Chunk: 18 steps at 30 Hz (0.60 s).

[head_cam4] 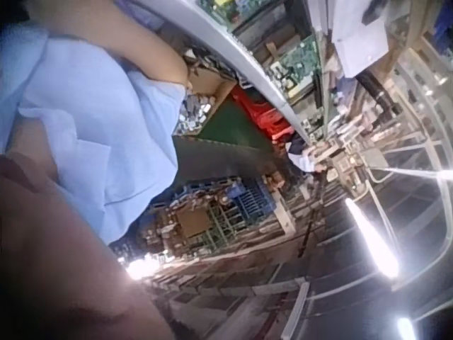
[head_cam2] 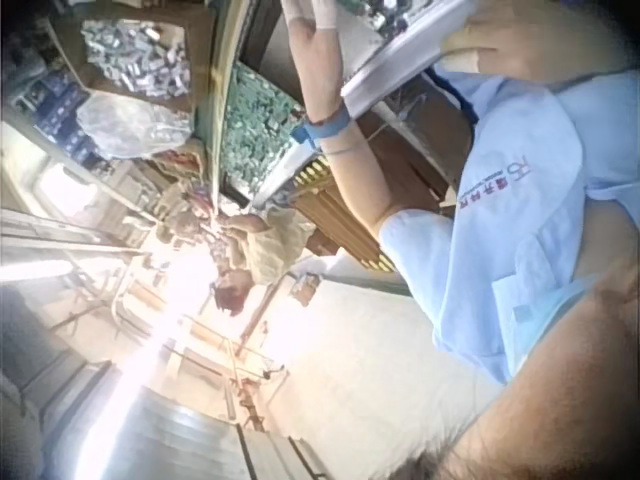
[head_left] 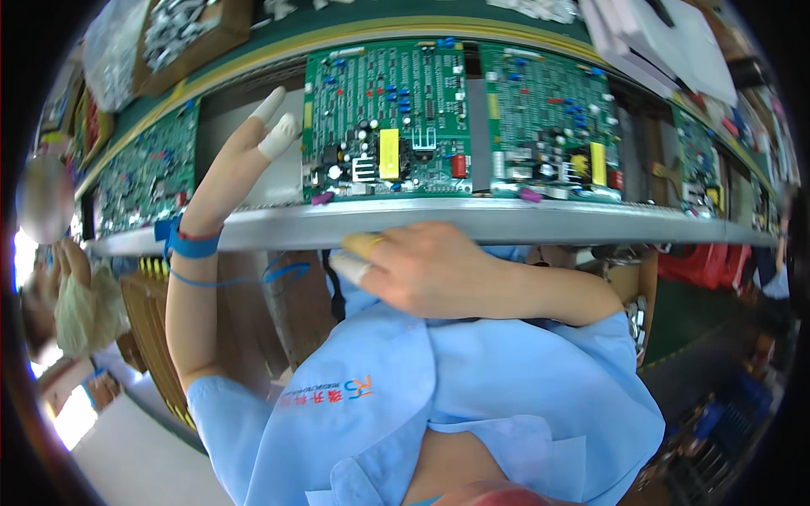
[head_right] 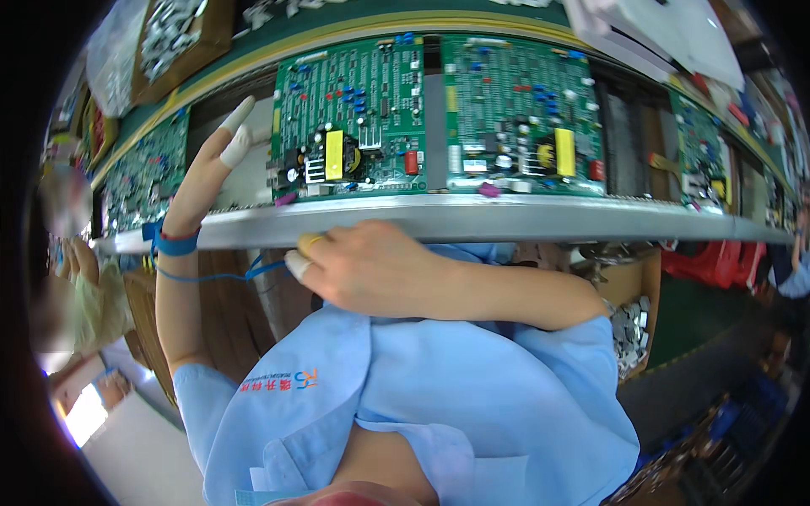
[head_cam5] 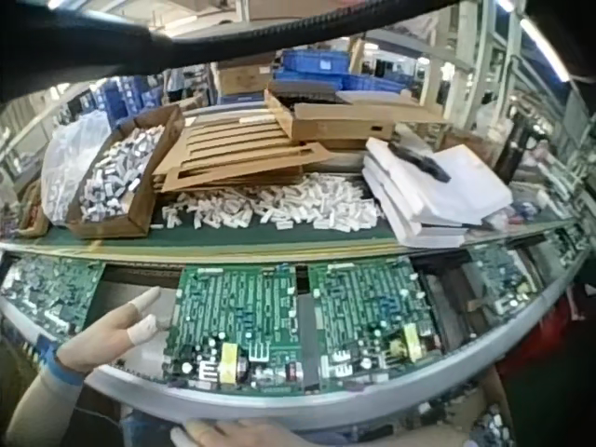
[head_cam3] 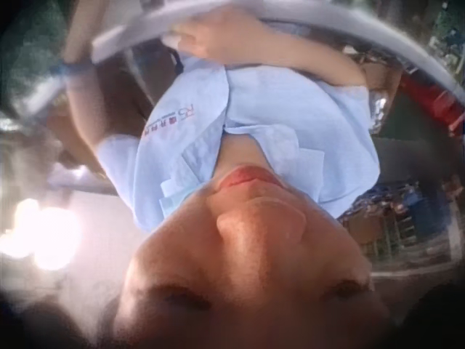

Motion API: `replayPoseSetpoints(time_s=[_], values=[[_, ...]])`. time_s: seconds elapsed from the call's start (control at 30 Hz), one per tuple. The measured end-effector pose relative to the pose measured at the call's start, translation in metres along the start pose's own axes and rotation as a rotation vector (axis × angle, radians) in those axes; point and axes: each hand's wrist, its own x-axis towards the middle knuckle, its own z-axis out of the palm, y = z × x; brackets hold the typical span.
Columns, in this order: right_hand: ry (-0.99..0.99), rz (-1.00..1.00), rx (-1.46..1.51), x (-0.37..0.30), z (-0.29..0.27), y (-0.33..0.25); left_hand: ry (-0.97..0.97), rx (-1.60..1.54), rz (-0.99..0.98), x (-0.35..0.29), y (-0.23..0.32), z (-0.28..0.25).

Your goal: The recorder is assembling electronic components onto printed circuit boards (PCBs) on an assembly line.

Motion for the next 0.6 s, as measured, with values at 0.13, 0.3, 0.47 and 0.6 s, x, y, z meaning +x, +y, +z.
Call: replayPoseSetpoints(time_s=[0.13,0.3,0.47,0.6], values=[[0.025,0.02,-0.098,0.005,0.021,-0.003,-0.088,0.108,0.045,0.014,0.01,0.014],[-0.009,0.045,-0.234,0.004,0.018,-0.005,-0.124,0.158,0.129,0.029,0.026,0.031],[-0.106,0.246,-0.269,-0.006,0.004,-0.004,-0.297,0.073,0.145,0.038,0.066,0.068],[-0.218,0.445,-0.364,-0.025,-0.014,0.001,-0.434,-0.024,0.206,0.053,0.087,0.093]])
